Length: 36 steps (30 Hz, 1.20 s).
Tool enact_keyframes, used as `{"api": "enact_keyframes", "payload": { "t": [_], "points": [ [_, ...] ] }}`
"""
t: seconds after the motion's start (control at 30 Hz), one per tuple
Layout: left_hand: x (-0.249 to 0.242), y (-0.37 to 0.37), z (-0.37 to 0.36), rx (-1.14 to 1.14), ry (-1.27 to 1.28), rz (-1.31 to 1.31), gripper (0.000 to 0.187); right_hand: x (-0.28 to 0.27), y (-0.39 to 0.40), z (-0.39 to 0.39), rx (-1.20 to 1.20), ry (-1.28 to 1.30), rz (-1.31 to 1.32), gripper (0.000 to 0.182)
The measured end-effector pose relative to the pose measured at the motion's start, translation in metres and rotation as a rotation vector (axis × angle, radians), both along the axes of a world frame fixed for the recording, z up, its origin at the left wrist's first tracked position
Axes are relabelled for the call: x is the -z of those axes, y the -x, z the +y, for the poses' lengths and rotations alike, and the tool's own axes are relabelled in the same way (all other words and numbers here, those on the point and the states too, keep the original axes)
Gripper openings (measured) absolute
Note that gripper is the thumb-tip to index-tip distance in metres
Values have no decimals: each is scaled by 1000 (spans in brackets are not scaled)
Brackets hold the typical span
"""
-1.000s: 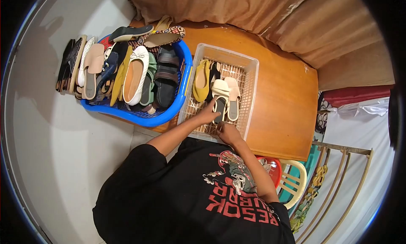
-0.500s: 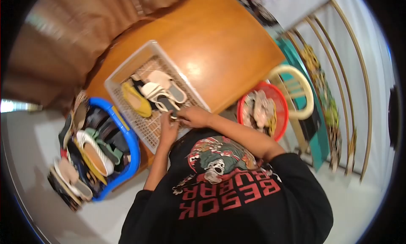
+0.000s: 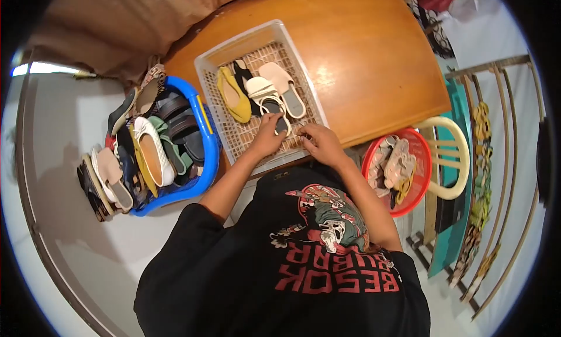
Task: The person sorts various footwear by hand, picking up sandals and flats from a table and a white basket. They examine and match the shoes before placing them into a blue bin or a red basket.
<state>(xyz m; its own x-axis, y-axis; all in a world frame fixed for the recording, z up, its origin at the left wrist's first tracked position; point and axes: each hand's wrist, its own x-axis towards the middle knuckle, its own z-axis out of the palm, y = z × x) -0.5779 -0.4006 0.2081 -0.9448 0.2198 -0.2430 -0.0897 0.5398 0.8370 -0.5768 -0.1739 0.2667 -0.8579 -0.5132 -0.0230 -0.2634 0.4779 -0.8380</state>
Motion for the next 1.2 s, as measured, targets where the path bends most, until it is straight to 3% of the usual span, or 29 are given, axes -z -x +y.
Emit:
{"api": "enact_keyframes", "payload": {
  "t": [0.07,0.13,0.17,0.23,0.33,0.37,0.4,0.47,0.53,0.6,0.67,0.73,0.77,0.93,1.0,1.03,1.2],
  "points": [
    [14,-9,-3,-54,137,130,62,-3,5,-6,-17,-77,-72,28],
    [32,-13,0,-94,267,257,67,3,9,-20,196,-66,-91,46],
    [39,-15,3,-292,46,55,70,14,14,-21,148,-136,-8,66],
    [58,-11,2,-556,-337,-346,78,38,28,-34,174,-151,-63,70],
    [39,-7,12,-651,-414,-488,78,48,54,-53,189,-244,-167,78],
    [57,-6,16,-613,-452,-309,78,50,61,-57,181,-321,-218,83],
    [73,-7,16,-616,-455,-298,78,52,66,-59,177,-321,-208,83],
    [50,-10,19,-617,-596,-413,74,73,74,-57,179,-255,-245,83],
    [69,-15,16,-652,-616,-328,67,82,75,-57,187,-216,-133,78],
    [105,-21,6,-583,-331,-58,65,63,70,-50,66,-215,-253,65],
    [65,-25,6,-569,-366,0,73,63,56,-47,80,-157,-108,38],
    [16,-32,4,-494,-639,-33,62,30,46,-43,49,-127,-162,24],
    [-7,-34,7,-485,-649,-33,62,22,40,-37,61,-3,-98,17],
    [-75,-27,28,-262,-635,68,53,-22,35,8,43,214,-280,12],
    [-83,-12,44,-197,-617,84,51,-26,33,28,263,584,-506,17],
    [-85,-2,53,-125,-587,90,50,-18,34,38,315,592,-402,20],
    [-75,53,121,-49,-441,251,48,-5,51,86,542,696,-414,19]
  ]
}}
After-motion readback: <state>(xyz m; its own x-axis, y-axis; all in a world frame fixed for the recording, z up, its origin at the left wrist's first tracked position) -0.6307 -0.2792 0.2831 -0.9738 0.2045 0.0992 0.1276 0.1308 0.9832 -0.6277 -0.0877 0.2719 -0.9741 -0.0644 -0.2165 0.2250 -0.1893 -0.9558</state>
